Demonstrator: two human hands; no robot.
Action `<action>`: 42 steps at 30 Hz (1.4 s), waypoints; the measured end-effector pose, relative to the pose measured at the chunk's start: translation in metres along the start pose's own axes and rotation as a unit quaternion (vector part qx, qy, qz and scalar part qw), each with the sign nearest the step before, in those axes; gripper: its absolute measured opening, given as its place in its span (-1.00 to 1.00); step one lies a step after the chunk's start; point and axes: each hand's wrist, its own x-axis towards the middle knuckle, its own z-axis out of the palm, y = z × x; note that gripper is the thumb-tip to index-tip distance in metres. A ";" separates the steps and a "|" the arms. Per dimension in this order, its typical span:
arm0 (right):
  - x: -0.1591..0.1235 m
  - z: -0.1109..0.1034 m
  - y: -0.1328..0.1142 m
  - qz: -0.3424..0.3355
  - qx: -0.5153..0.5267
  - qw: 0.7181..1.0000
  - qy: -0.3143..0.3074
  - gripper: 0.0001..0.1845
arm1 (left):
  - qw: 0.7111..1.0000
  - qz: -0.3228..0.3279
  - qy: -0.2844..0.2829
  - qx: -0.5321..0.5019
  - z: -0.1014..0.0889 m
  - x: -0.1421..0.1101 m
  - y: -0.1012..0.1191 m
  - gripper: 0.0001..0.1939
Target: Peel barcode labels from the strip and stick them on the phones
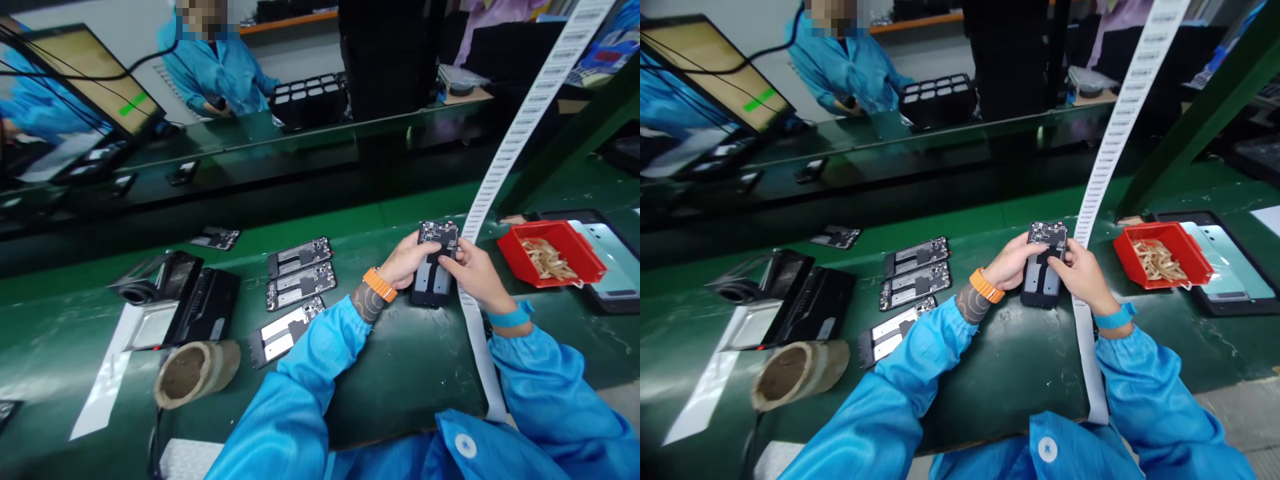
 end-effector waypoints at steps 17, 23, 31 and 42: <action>0.000 0.007 0.002 -0.001 -0.003 0.999 0.040 -0.54 | 1.000 -0.019 0.007 -0.015 -0.003 0.002 0.000 -0.74; -0.001 0.007 -0.001 -0.015 0.027 0.999 0.036 -0.49 | 0.997 -0.034 0.020 -0.060 -0.005 0.006 0.002 -0.63; 0.000 0.005 -0.001 -0.036 0.043 0.998 0.018 -0.42 | 0.997 -0.027 0.017 -0.071 -0.005 0.006 0.007 -0.59; -0.001 0.008 -0.006 -0.006 0.044 0.999 0.024 -0.54 | 0.999 -0.003 0.000 -0.038 -0.004 0.001 0.006 -0.62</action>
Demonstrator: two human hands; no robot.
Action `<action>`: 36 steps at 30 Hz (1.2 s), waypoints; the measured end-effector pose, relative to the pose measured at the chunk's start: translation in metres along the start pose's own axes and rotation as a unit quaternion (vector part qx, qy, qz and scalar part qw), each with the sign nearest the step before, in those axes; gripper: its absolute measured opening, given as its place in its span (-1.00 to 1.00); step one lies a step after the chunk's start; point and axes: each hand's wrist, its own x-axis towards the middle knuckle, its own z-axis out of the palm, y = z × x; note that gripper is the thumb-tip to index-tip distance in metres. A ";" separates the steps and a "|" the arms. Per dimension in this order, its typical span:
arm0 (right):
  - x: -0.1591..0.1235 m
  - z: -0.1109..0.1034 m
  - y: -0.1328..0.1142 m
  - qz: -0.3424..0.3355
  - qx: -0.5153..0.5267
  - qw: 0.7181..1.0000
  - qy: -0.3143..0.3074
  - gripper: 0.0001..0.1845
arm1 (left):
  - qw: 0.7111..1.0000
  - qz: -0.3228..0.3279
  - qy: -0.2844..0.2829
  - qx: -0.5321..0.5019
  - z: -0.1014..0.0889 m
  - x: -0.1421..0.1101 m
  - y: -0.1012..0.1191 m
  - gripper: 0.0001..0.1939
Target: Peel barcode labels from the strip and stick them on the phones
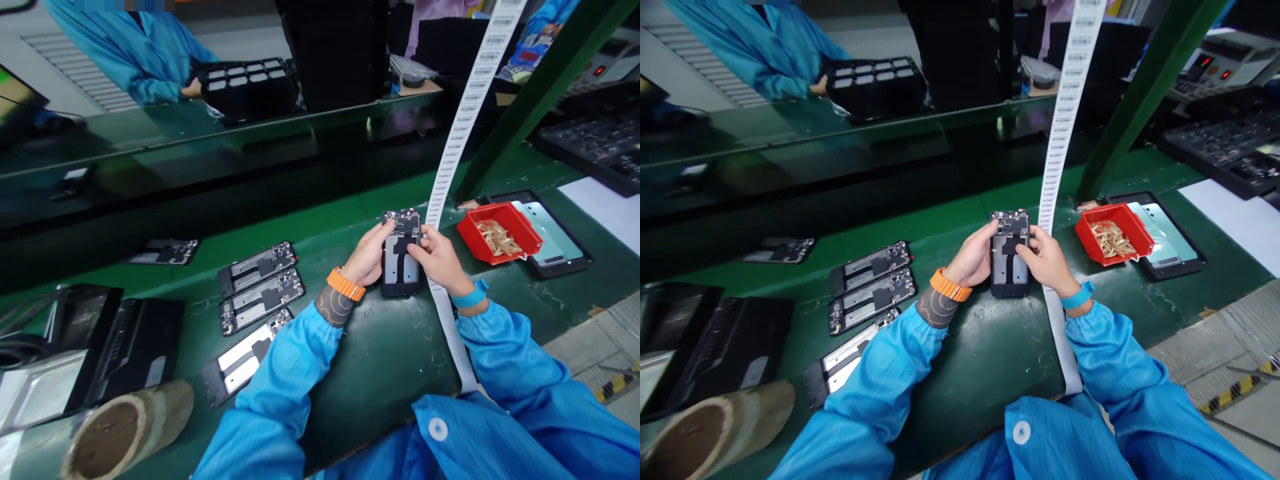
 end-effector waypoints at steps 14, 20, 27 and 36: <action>-0.001 -0.004 0.000 -0.011 -0.008 1.000 -0.015 -0.56 | 0.999 -0.022 0.022 -0.007 0.001 0.002 -0.001 -0.68; 0.007 -0.015 -0.006 -0.046 -0.042 0.998 0.018 -0.56 | 0.999 0.011 0.041 -0.006 -0.003 0.005 0.003 -0.73; -0.035 -0.075 -0.012 -0.111 -0.274 0.951 0.089 -0.80 | 0.991 -0.067 0.113 -0.037 -0.005 0.006 -0.009 -0.71; -0.100 -0.069 0.033 -0.110 -0.499 0.858 -0.047 -0.60 | 0.973 -0.229 0.001 -0.018 0.007 0.000 -0.045 -0.63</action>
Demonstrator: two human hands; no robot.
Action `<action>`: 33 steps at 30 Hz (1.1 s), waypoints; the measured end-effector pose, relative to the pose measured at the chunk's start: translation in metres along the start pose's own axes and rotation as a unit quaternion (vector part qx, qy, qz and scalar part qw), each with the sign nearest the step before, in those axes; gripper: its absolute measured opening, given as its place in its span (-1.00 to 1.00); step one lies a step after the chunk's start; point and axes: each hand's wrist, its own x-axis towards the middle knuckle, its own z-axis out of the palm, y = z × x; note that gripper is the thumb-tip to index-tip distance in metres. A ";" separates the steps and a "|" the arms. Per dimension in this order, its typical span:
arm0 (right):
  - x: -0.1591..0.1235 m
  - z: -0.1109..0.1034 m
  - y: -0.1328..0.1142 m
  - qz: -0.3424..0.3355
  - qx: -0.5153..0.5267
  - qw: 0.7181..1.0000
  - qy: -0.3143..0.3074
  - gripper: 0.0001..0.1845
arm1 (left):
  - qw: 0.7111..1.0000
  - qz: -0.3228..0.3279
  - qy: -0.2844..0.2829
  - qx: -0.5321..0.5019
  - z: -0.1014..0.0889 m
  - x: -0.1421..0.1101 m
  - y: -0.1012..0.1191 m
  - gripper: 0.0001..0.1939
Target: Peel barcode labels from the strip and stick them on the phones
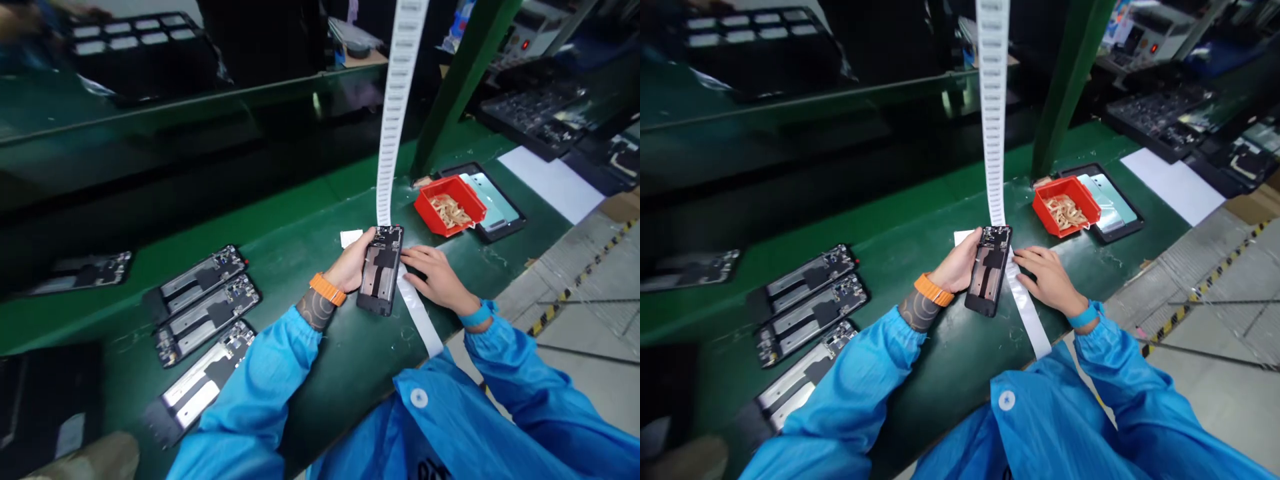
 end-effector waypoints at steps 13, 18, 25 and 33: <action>0.014 0.011 -0.001 -0.019 0.010 0.997 0.068 -0.77 | 0.999 -0.014 0.033 0.012 0.007 -0.005 -0.002 -0.48; 0.014 0.016 -0.006 -0.048 0.004 0.994 0.096 -0.78 | 0.999 -0.022 0.040 0.007 0.005 -0.003 -0.005 -0.52; 0.009 0.017 -0.008 -0.117 -0.038 0.984 0.132 -0.76 | 0.999 -0.023 0.031 -0.022 0.005 0.000 -0.008 -0.54; 0.001 -0.020 -0.026 0.020 0.185 0.956 0.226 -0.89 | 0.997 0.028 -0.012 -0.075 -0.003 0.002 -0.009 -0.51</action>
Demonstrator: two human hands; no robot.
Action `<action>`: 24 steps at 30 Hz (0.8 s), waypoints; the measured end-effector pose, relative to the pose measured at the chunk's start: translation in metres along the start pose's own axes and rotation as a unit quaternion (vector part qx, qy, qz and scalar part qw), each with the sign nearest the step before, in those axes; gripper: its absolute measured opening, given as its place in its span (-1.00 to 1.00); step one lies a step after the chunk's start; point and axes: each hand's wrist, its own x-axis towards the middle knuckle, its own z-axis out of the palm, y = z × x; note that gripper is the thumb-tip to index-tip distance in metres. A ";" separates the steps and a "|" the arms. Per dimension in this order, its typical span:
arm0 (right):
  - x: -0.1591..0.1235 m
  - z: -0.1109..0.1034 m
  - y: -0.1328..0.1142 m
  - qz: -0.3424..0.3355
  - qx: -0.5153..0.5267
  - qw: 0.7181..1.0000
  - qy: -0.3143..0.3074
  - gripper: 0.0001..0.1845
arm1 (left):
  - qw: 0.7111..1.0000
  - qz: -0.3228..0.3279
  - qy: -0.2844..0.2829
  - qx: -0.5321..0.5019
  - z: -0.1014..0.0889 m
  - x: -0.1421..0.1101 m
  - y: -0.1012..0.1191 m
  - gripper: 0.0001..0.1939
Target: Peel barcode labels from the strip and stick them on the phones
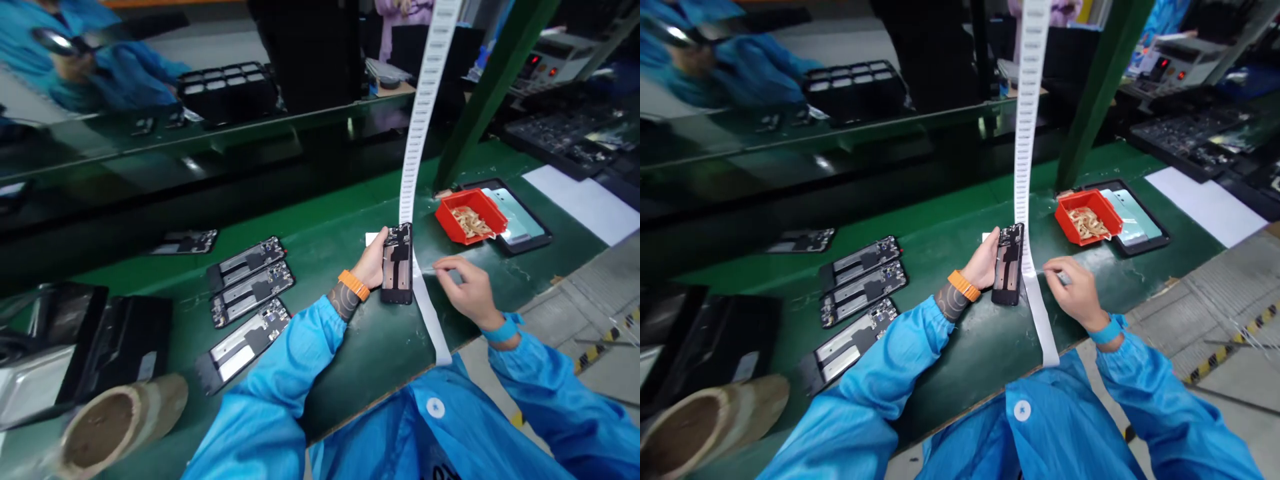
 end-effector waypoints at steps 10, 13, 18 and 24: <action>0.053 0.089 -0.097 0.212 0.321 0.870 -0.308 -0.69 | 0.970 0.233 -0.015 -0.071 -0.015 -0.023 0.050 -0.50; 0.040 0.104 -0.095 0.189 0.284 0.896 -0.284 -0.72 | 0.963 0.259 -0.032 -0.063 -0.017 -0.031 0.063 -0.57; 0.043 0.102 -0.085 0.200 0.283 0.896 -0.279 -0.69 | 0.979 0.192 -0.045 -0.054 -0.014 -0.034 0.068 -0.62; 0.045 0.099 -0.086 0.196 0.261 0.907 -0.267 -0.68 | 0.986 0.150 0.002 -0.068 -0.012 -0.030 0.063 -0.69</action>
